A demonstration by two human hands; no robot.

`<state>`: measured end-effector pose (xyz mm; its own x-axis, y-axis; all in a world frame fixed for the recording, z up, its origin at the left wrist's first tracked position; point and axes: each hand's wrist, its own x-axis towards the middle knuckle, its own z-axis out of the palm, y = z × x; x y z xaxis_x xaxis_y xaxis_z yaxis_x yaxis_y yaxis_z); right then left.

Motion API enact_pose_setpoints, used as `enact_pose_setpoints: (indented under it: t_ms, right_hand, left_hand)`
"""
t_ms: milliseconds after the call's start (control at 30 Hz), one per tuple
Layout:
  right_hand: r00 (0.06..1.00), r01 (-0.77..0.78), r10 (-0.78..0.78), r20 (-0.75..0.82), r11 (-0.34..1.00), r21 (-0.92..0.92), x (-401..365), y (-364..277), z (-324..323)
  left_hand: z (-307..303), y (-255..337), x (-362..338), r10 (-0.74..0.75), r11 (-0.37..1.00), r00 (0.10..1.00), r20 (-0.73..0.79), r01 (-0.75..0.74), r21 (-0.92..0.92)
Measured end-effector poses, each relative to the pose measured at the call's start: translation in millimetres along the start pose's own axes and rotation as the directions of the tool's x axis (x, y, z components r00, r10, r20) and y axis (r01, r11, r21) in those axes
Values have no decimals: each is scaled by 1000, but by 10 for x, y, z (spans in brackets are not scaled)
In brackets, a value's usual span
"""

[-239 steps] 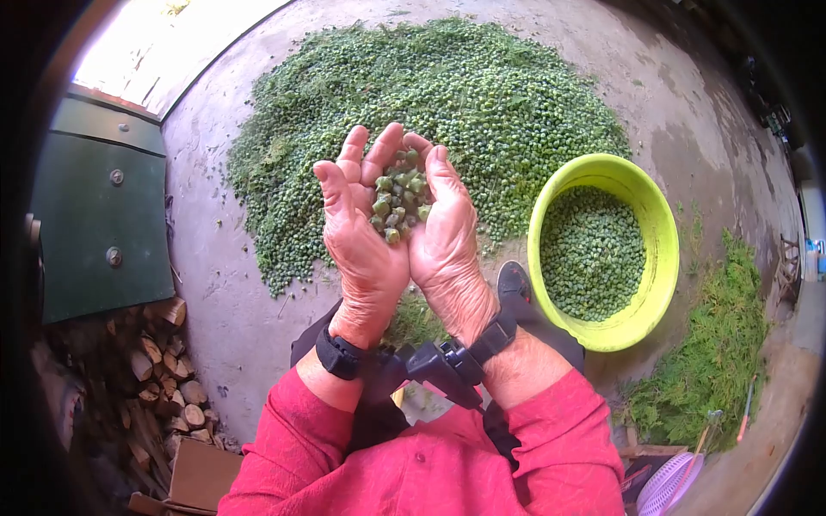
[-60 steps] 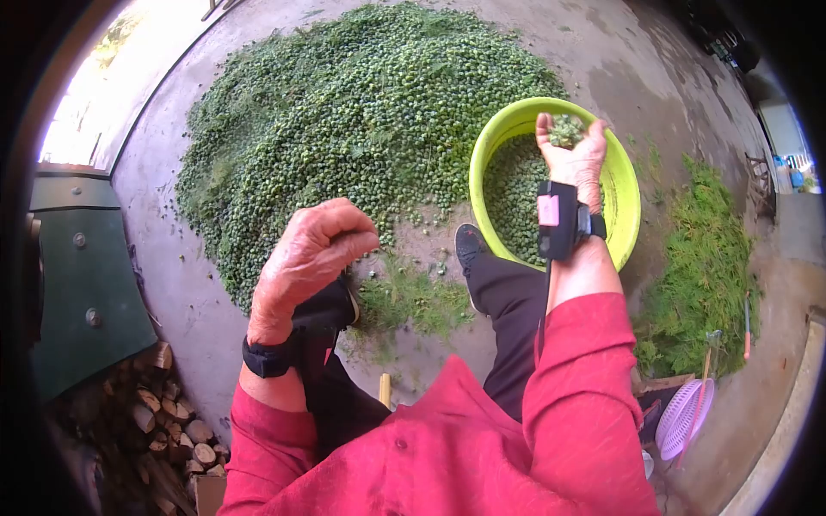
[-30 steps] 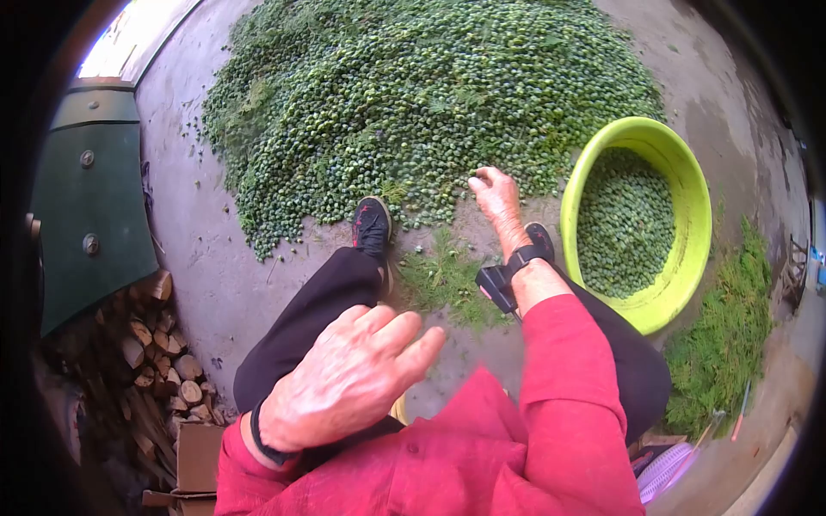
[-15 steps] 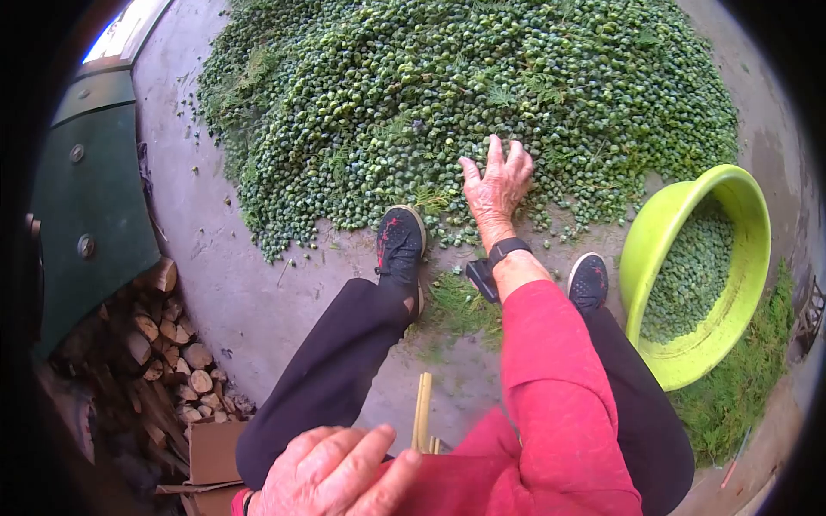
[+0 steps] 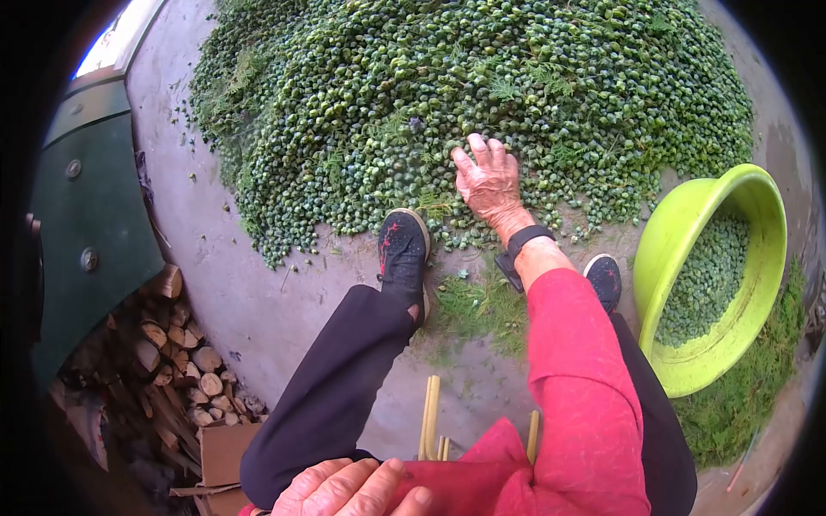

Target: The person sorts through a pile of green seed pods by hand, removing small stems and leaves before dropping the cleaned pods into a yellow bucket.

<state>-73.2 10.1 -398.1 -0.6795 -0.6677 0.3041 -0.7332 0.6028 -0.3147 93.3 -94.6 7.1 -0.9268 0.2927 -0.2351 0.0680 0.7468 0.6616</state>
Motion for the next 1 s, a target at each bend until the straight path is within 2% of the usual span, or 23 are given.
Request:
enact_pose_setpoints:
  t_ms: [67,133,167,233,267,300,333,367,400,433,500,567,633,667,700,733,800,833,900,967,1000]
  right_hand:
    - [1000,1,-1,21,1000,4,46,52,14]
    - [995,-84,77,65,989,120,75,70,22]
    - [995,-84,77,62,990,116,65,83,4]
    - [957,-278,290,11,906,319,129,114,-47]
    - [930,-346,362,61,811,472,176,125,-127]
    - [925,-319,380,-24,807,497,200,118,-214]
    - [751,-601,592,291,432,672,199,151,-344]
    - [497,-758,608,620,-43,651,254,97,-595]
    - [495,-630,592,636,-259,732,275,44,-762]
    - [491,-558,579,651,-365,746,302,20,-946]
    - [532,-402,527,663,-532,745,341,0,-1244]
    - [571,-339,505,647,-573,746,418,-82,-1556]
    - [648,-269,443,620,-628,730,532,-254,-1961]
    - [677,-250,433,595,-625,739,597,-356,-2153]
    - [703,-238,419,575,-624,744,663,-478,-2372]
    - [734,-224,392,554,-630,743,726,-599,-2584]
    - [789,-203,349,505,-628,751,807,-889,-2997]
    - [808,-190,330,489,-638,746,834,-1036,-3175]
    - [831,-179,321,454,-619,765,870,-1327,-3477]
    - [861,-179,300,412,-579,795,871,-1571,-3658]
    - [872,-182,301,386,-532,827,864,-1676,-3711]
  left_hand:
    - [2,26,18,1,1000,1000,4,-1,10]
    - [49,48,10,-1,1000,1000,11,0,15]
    - [107,24,18,30,999,999,-43,-28,40]
    - [108,49,26,75,995,991,-112,-66,81]
    - [61,77,52,66,994,993,-95,-57,88]
    - [24,109,68,58,994,995,-78,-50,92]
    - [10,124,62,66,993,996,-54,-60,98]
    - [-27,161,64,48,994,998,-50,-43,99]
    - [-51,173,79,25,995,999,-36,-21,100]
    - [-62,174,98,2,995,1000,-23,0,102]
    - [-61,200,139,-38,999,980,-197,42,15]
    - [-73,191,160,-43,998,932,-360,22,-64]
    - [-38,161,201,-86,964,813,-576,-79,-255]
    - [-76,207,213,-286,865,779,-558,-40,-500]
    - [-119,251,233,-467,703,739,-486,-24,-711]
    - [-108,226,287,-533,558,679,-505,-166,-813]
    - [-20,94,405,-666,187,592,-454,-457,-870]
    - [6,37,448,-714,82,563,-416,-523,-848]
    - [10,-7,542,-770,-125,565,-296,-589,-798]
    - [50,7,631,-691,-271,669,-273,-591,-760]
    - [160,-188,715,-472,-349,779,-412,-594,-725]
